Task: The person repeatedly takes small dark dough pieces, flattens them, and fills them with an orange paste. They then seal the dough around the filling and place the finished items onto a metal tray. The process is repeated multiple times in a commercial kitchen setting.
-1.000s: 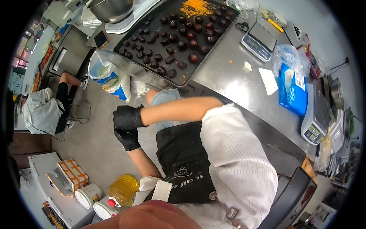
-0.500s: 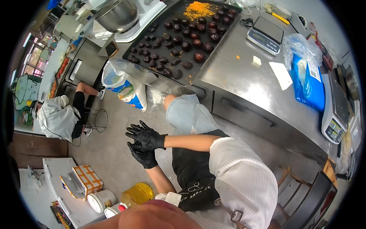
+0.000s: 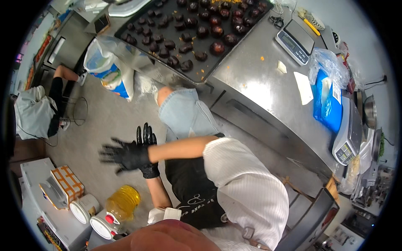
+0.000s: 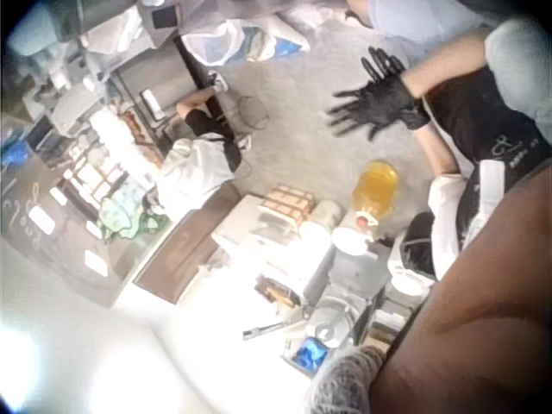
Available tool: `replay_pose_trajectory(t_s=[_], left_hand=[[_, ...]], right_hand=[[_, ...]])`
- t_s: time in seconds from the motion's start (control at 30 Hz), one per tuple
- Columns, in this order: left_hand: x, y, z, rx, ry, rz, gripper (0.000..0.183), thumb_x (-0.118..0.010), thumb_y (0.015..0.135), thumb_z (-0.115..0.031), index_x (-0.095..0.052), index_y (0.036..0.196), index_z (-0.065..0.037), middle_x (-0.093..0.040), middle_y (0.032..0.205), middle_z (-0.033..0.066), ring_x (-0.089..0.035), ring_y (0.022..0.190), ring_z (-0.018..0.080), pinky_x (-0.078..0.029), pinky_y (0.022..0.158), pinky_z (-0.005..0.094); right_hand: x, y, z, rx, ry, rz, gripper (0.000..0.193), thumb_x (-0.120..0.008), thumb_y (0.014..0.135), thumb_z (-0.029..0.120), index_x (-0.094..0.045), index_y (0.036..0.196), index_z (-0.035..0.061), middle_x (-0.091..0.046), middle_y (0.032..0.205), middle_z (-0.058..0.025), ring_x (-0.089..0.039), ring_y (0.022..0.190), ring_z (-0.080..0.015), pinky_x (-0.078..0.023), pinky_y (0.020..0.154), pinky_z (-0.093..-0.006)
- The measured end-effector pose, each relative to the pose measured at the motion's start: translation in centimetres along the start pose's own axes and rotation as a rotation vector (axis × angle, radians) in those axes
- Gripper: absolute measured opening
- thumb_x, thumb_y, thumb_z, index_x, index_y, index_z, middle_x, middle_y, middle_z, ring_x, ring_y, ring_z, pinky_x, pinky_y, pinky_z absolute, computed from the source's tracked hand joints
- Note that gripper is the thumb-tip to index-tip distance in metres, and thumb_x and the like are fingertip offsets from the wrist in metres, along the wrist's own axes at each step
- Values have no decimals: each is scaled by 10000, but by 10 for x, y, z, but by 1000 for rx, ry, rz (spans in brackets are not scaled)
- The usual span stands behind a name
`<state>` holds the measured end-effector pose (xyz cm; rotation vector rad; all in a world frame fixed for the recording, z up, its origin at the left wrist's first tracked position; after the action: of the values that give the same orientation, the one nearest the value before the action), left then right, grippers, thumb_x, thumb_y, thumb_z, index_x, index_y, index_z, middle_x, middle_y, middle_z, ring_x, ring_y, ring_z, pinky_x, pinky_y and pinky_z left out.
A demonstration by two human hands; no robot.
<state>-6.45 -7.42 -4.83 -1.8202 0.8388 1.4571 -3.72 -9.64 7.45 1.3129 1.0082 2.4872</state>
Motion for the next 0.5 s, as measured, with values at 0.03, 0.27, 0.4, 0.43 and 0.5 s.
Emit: replay_pose_trajectory(t_s=[0.03, 0.27, 0.4, 0.43, 0.5], left_hand=[[-2, 2, 11, 39, -44, -19, 615, -305, 985, -354, -127, 1497, -64, -113, 1561, 149, -134, 1435, 277, -82, 1167, 408], [18, -3, 4, 88, -197, 59, 673, -319, 962, -356, -82, 1490, -11, -110, 1561, 155, -152, 1434, 260, -112, 1165, 377], [22, -13, -26, -17, 66, -196, 601, -310, 968, -327, -208, 1463, -2, -212, 1531, 170, -200, 1416, 267, -134, 1163, 400], [19, -15, -44, -83, -91, -103, 580, -315, 971, -315, -233, 1454, -4, -249, 1513, 177, -246, 1395, 278, -169, 1155, 403], [10, -15, -45, -154, -234, 32, 558, -319, 978, -315, -264, 1442, -9, -299, 1488, 181, -308, 1363, 293, -219, 1143, 403]], right_hand=[[-8, 1, -29, -139, -12, -18, 723, -496, 872, 522, -326, 1442, 111, -272, 1513, -137, -257, 1398, -295, -154, 1131, -528], [-44, -10, -18, -109, 122, 102, 774, -512, 833, 566, -267, 1475, 209, -267, 1526, -77, -234, 1408, -297, -137, 1110, -605], [-34, -26, -66, -359, 8, 211, 785, -522, 830, 567, -278, 1474, 190, -226, 1533, -141, -185, 1423, -322, -111, 1120, -580], [-34, -32, -53, -315, 25, 277, 806, -547, 819, 556, -270, 1477, 183, -216, 1536, -146, -172, 1426, -331, -110, 1120, -578], [-30, -32, -17, -209, 80, 407, 824, -577, 817, 520, -245, 1486, 173, -177, 1547, -148, -136, 1433, -343, -92, 1123, -570]])
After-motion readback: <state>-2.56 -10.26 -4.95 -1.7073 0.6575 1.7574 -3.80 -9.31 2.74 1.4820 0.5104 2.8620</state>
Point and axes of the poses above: each hand's wrist, its own y-axis towards the middle knuckle, its own x-axis out of the back of the hand, z = x × y, the point moved 9 cm from there along y, towards the middle knuckle
